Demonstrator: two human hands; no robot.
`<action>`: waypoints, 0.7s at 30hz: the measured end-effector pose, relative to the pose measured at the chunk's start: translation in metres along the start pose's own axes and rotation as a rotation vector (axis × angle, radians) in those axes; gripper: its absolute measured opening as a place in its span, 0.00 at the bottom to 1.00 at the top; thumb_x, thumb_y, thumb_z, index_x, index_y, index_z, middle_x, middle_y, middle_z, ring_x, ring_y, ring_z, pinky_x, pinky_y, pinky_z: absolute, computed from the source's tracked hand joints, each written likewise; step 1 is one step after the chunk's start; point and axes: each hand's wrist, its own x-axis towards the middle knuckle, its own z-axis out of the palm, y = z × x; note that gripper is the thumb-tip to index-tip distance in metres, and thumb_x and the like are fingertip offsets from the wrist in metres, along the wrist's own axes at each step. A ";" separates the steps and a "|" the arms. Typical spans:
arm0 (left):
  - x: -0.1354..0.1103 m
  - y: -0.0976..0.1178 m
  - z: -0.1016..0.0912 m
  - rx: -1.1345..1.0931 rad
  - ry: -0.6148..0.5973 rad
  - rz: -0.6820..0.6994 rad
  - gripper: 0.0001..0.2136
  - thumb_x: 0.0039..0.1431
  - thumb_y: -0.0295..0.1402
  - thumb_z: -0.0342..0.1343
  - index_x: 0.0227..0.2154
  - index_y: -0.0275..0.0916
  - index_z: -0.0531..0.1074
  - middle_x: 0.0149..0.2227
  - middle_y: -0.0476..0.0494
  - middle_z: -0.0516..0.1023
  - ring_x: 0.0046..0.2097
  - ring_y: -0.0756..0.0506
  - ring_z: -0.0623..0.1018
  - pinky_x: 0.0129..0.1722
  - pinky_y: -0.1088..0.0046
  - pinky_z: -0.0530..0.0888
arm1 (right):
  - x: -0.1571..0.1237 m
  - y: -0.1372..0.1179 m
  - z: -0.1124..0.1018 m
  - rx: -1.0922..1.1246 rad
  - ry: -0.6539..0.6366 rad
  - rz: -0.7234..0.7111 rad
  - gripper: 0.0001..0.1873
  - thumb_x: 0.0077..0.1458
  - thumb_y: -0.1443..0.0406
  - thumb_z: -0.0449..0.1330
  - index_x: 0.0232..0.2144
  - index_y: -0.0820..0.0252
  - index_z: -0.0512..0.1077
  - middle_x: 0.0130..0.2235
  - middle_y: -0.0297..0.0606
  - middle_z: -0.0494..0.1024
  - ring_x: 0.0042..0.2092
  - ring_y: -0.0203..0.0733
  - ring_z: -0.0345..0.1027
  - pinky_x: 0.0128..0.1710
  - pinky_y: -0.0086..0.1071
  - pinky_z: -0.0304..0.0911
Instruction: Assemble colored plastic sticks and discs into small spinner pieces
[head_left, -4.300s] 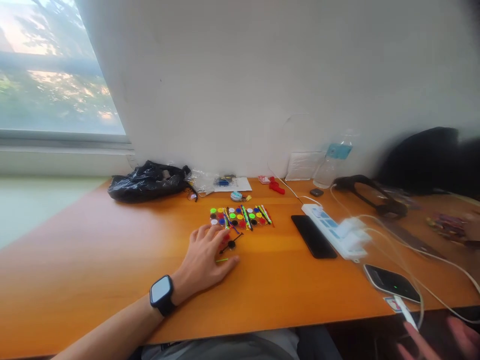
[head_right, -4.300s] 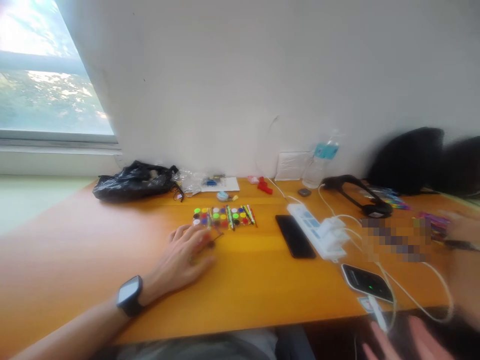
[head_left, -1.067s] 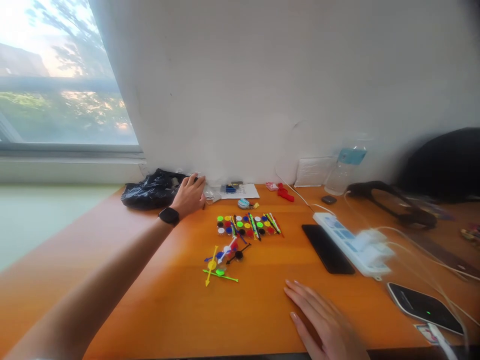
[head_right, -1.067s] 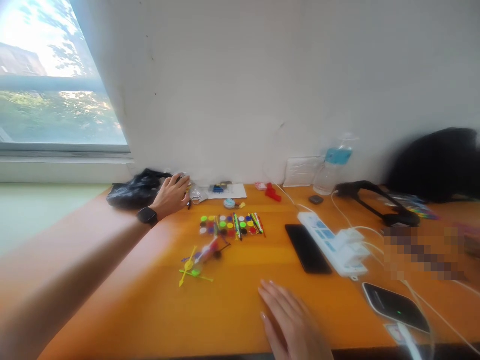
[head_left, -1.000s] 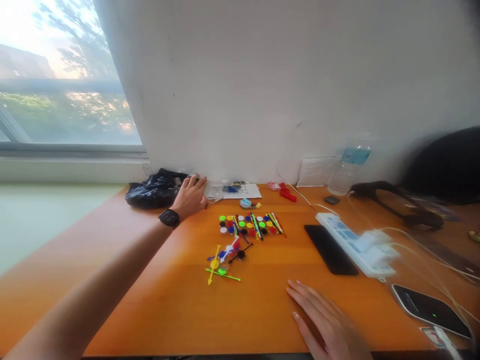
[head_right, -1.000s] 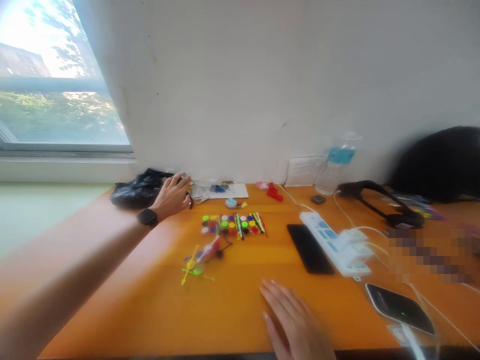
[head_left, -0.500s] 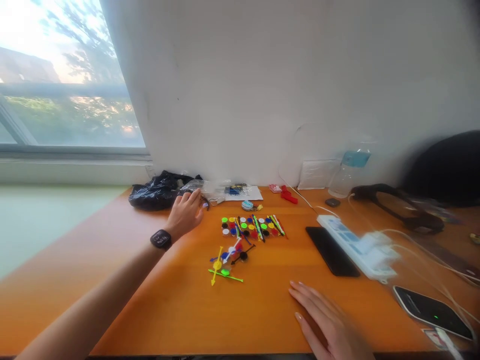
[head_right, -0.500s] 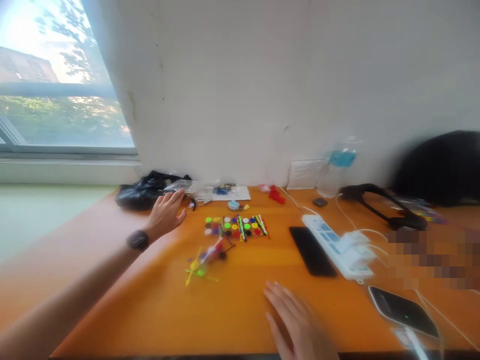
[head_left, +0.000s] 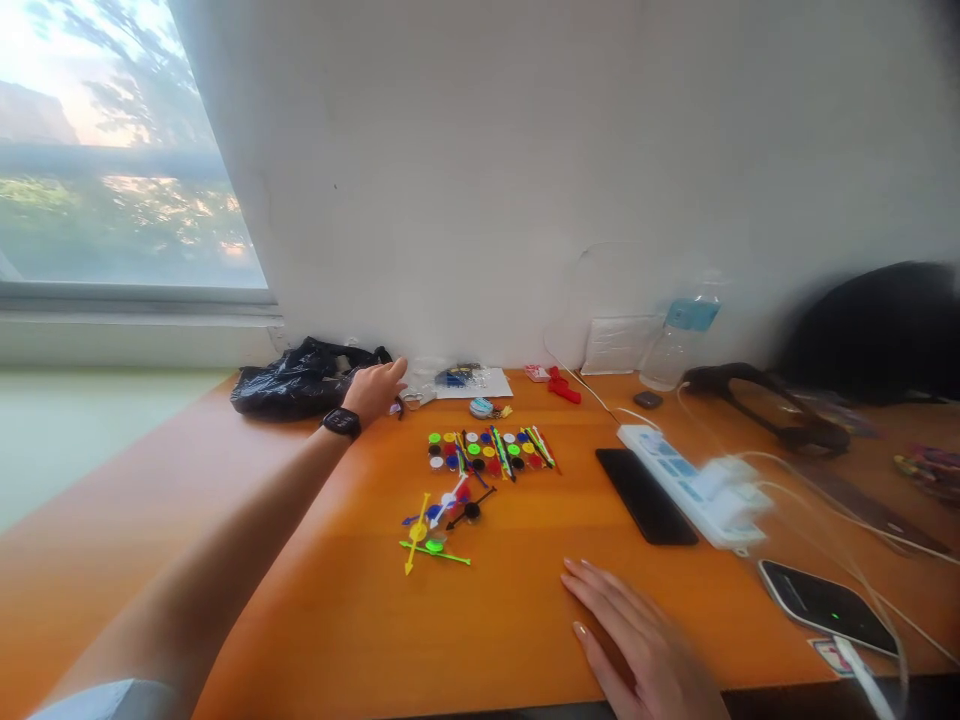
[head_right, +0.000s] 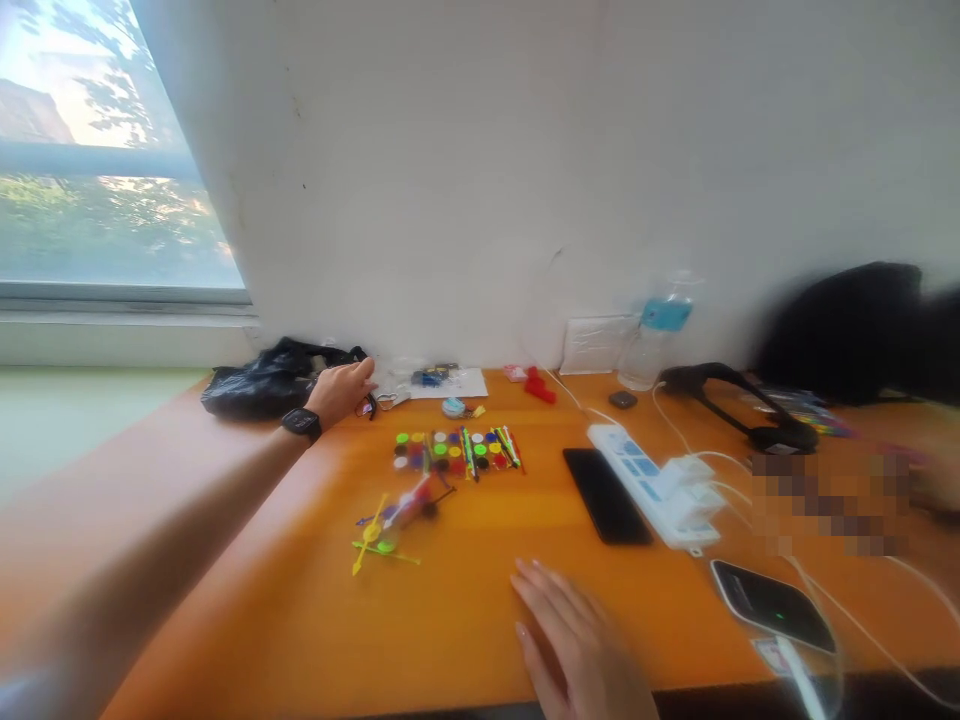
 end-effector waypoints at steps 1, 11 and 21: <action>-0.002 -0.002 -0.001 -0.007 0.006 0.004 0.09 0.70 0.33 0.54 0.50 0.40 0.72 0.41 0.39 0.83 0.41 0.38 0.81 0.35 0.68 0.68 | 0.000 0.000 0.000 0.004 0.000 0.005 0.23 0.68 0.60 0.58 0.64 0.49 0.73 0.66 0.35 0.74 0.63 0.52 0.74 0.59 0.44 0.76; -0.070 -0.005 -0.053 -0.039 0.254 0.058 0.11 0.74 0.31 0.47 0.43 0.41 0.76 0.40 0.43 0.82 0.41 0.45 0.81 0.37 0.72 0.71 | -0.002 0.002 0.002 0.017 0.042 0.019 0.23 0.67 0.58 0.60 0.63 0.47 0.74 0.65 0.34 0.75 0.61 0.53 0.75 0.58 0.43 0.76; -0.213 0.014 -0.101 -0.247 0.009 0.376 0.07 0.69 0.38 0.58 0.37 0.46 0.80 0.61 0.42 0.77 0.55 0.38 0.80 0.52 0.61 0.79 | -0.013 0.026 -0.032 0.196 -0.102 0.058 0.28 0.62 0.49 0.66 0.63 0.40 0.75 0.62 0.32 0.78 0.58 0.53 0.78 0.54 0.37 0.79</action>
